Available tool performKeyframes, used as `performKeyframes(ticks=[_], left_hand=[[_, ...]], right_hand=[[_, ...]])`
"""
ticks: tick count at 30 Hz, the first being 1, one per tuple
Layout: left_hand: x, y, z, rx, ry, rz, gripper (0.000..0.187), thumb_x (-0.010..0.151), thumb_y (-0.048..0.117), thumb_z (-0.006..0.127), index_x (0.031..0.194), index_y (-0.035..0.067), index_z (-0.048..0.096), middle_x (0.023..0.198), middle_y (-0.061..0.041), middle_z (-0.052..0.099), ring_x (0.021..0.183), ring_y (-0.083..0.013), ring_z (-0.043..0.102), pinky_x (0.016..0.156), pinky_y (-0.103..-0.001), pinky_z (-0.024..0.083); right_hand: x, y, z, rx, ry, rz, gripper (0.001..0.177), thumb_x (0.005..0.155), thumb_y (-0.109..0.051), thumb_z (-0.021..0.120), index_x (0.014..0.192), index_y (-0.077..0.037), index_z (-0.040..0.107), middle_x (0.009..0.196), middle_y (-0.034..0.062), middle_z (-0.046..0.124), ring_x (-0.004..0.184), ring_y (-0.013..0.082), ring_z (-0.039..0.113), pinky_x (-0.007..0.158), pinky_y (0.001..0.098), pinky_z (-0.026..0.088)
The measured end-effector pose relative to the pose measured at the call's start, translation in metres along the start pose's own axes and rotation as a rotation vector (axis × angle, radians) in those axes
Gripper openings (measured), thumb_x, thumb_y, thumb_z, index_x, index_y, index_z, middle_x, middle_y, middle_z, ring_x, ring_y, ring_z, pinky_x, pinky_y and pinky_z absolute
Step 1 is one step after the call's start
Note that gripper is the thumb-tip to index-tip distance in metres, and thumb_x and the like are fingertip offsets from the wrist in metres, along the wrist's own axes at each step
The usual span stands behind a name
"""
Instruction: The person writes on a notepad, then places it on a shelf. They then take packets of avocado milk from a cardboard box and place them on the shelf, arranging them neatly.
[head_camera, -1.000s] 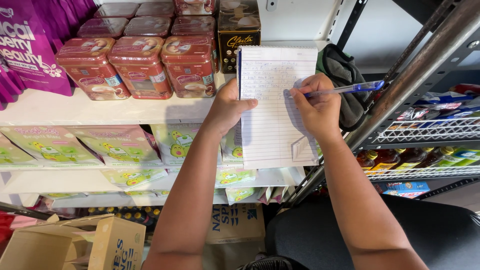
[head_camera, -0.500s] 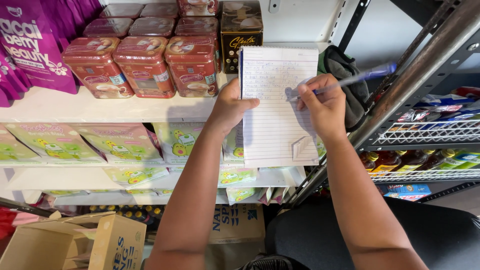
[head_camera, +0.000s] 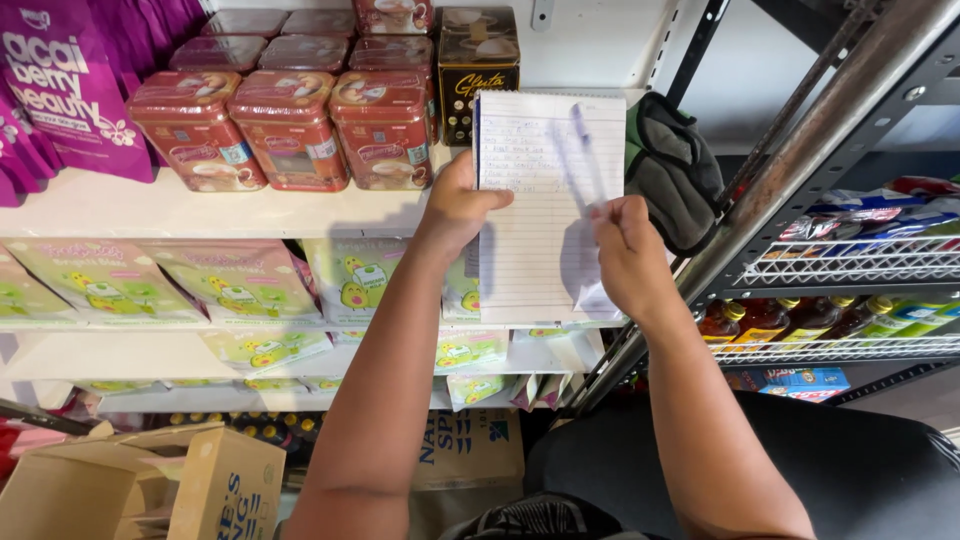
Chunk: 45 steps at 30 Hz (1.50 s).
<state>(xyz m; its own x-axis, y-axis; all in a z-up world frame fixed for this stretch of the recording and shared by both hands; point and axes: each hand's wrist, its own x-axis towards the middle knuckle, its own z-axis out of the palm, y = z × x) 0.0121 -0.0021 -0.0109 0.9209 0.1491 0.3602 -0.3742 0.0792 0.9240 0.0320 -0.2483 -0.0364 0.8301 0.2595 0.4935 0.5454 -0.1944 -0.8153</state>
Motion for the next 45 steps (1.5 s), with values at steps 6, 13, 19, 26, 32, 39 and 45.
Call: performKeyframes(ticks=[6, 13, 19, 26, 32, 39, 45], left_hand=[[0.007, -0.023, -0.007, 0.002, 0.0, 0.105, 0.042, 0.084, -0.008, 0.071, 0.125, -0.004, 0.062, 0.119, -0.011, 0.073, 0.107, -0.0177, 0.07, 0.095, -0.031, 0.055], [-0.02, -0.014, 0.007, -0.234, -0.003, 0.231, 0.037, 0.093, -0.005, 0.067, 0.129, -0.005, 0.058, 0.12, -0.014, 0.073, 0.109, -0.0191, 0.07, 0.099, -0.033, 0.055], [-0.084, -0.01, 0.021, -0.298, 0.199, 0.06, 0.031, 0.094, -0.001, 0.067, 0.124, -0.005, 0.06, 0.114, -0.013, 0.074, 0.103, -0.0174, 0.07, 0.093, -0.032, 0.056], [-0.107, -0.046, -0.005, -0.438, 0.196, -0.002, 0.029, 0.096, 0.005, 0.071, 0.124, 0.0, 0.064, 0.114, -0.006, 0.071, 0.103, -0.0124, 0.064, 0.094, -0.03, 0.05], [-0.137, -0.051, -0.014, 0.115, 0.123, -0.04, 0.047, 0.103, 0.022, 0.068, 0.139, -0.001, 0.047, 0.126, -0.012, 0.066, 0.113, -0.0171, 0.062, 0.1, -0.032, 0.05], [-0.189, 0.009, -0.004, 0.498, 0.236, -0.227, 0.089, 0.084, 0.028, 0.076, 0.149, -0.001, 0.024, 0.124, -0.021, 0.068, 0.111, -0.0289, 0.07, 0.095, -0.037, 0.055], [-0.239, -0.016, 0.008, 0.65, 0.436, 0.049, 0.077, 0.093, 0.017, 0.079, 0.15, -0.005, 0.033, 0.136, -0.024, 0.06, 0.123, -0.0371, 0.064, 0.104, -0.042, 0.052]], right_hand=[[-0.012, -0.033, -0.002, -0.087, 0.106, -0.091, 0.019, 0.097, -0.005, 0.067, 0.115, 0.002, 0.069, 0.095, 0.0054, 0.062, 0.072, 0.0057, 0.064, 0.066, 0.0225, 0.052], [-0.031, -0.041, 0.003, -0.065, 0.205, 0.153, 0.017, 0.099, -0.015, 0.078, 0.101, -0.001, 0.069, 0.09, 0.0086, 0.068, 0.076, 0.0114, 0.058, 0.07, 0.0243, 0.048], [-0.048, -0.041, 0.013, -0.263, 0.239, -0.122, 0.014, 0.092, -0.012, 0.083, 0.094, -0.005, 0.071, 0.114, 0.0069, 0.054, 0.108, 0.0172, 0.055, 0.089, 0.0283, 0.048], [-0.069, -0.052, 0.02, 0.076, 0.025, 0.272, 0.007, 0.093, -0.008, 0.072, 0.098, -0.005, 0.069, 0.092, 0.0045, 0.061, 0.073, 0.0129, 0.05, 0.064, 0.0268, 0.041], [-0.101, -0.053, 0.033, -0.034, 0.121, 0.092, 0.008, 0.092, -0.007, 0.074, 0.092, -0.002, 0.068, 0.096, 0.0016, 0.057, 0.079, 0.0092, 0.053, 0.07, 0.0241, 0.044], [-0.135, -0.047, 0.051, -0.098, 0.113, 0.044, 0.007, 0.089, -0.007, 0.076, 0.091, -0.003, 0.07, 0.094, 0.0061, 0.061, 0.084, 0.0151, 0.057, 0.075, 0.0286, 0.046], [-0.157, -0.056, 0.059, -0.168, 0.065, -0.028, 0.014, 0.087, -0.008, 0.081, 0.089, -0.003, 0.068, 0.097, 0.0092, 0.064, 0.092, 0.0222, 0.062, 0.083, 0.0329, 0.05]])
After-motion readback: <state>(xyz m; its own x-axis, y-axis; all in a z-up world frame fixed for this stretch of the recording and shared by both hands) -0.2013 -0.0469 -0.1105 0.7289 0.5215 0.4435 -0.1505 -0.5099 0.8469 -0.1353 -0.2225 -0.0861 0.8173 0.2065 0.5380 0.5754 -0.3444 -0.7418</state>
